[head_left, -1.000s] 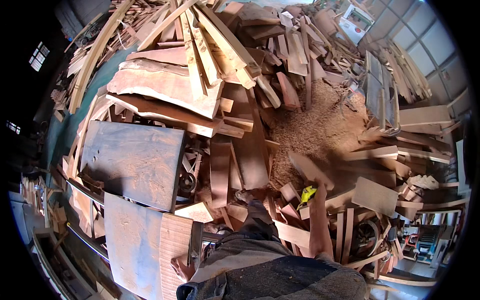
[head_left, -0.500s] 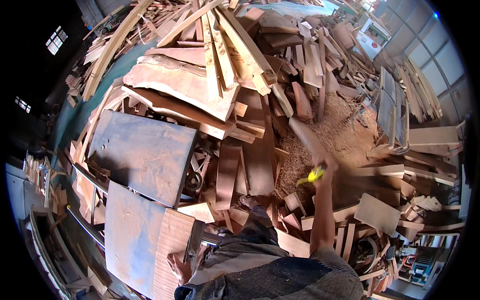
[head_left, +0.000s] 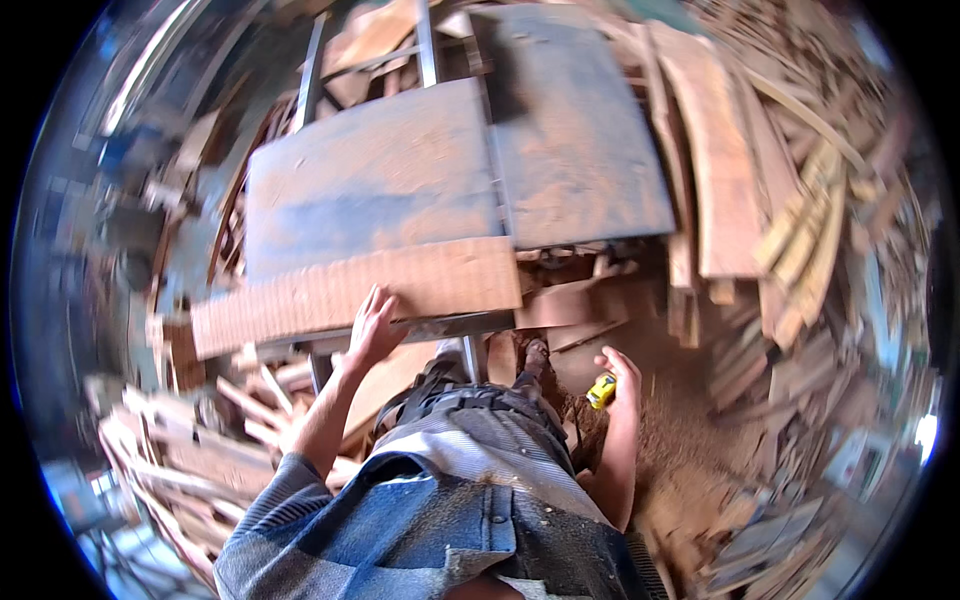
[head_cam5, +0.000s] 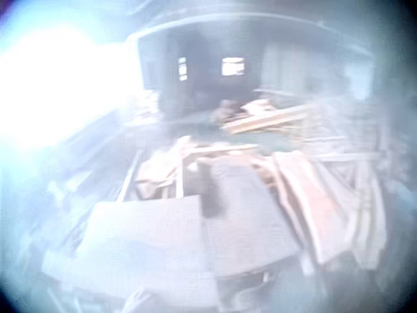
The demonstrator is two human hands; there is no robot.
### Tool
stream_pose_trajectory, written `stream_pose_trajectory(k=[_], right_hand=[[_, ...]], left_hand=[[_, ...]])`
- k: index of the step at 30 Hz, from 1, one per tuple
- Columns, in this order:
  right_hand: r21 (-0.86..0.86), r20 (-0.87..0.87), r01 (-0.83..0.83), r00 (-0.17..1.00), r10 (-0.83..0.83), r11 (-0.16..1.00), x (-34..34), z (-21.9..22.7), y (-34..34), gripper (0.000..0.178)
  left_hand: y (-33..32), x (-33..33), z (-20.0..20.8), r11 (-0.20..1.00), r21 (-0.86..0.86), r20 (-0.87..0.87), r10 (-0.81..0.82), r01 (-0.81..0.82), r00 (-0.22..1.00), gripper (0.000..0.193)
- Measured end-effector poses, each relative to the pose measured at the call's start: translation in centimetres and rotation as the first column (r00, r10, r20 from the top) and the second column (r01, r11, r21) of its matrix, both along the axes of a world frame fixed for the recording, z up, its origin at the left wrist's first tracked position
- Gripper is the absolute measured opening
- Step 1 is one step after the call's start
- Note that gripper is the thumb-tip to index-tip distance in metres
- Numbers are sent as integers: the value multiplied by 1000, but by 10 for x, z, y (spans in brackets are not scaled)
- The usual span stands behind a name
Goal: The person uses a measuring tape to measure different pieces of wood on a workbench and then sorts them.
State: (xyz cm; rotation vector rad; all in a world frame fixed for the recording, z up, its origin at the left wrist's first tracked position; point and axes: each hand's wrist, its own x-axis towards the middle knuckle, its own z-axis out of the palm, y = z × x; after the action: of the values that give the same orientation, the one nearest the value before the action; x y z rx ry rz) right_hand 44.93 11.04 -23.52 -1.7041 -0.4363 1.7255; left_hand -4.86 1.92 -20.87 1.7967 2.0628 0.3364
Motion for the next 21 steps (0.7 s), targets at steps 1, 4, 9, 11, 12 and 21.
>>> stream_pose_trajectory(k=[1,4,9,11,12,21], right_hand=[[-18,53,-120,991,121,993,-36,18,16,22],[122,140,-426,902,409,897,-109,18,48,30],[113,438,-775,601,669,622,-173,-7,76,35],[49,458,-801,549,699,596,-185,-6,82,37],[32,456,-795,551,699,606,-188,-4,82,38],[30,346,-732,647,680,681,-192,-12,84,33]], left_hand=[[-8,-8,0,997,73,-25,39,-37,999,61],[-42,-63,-12,972,115,-55,213,-206,976,63],[-74,-170,-18,920,172,-176,382,-353,907,60],[-69,-203,-10,927,189,-171,357,-325,918,57],[-67,-217,-8,942,147,-167,326,-303,931,56],[-26,-263,-8,956,-237,-117,150,-174,982,53]])
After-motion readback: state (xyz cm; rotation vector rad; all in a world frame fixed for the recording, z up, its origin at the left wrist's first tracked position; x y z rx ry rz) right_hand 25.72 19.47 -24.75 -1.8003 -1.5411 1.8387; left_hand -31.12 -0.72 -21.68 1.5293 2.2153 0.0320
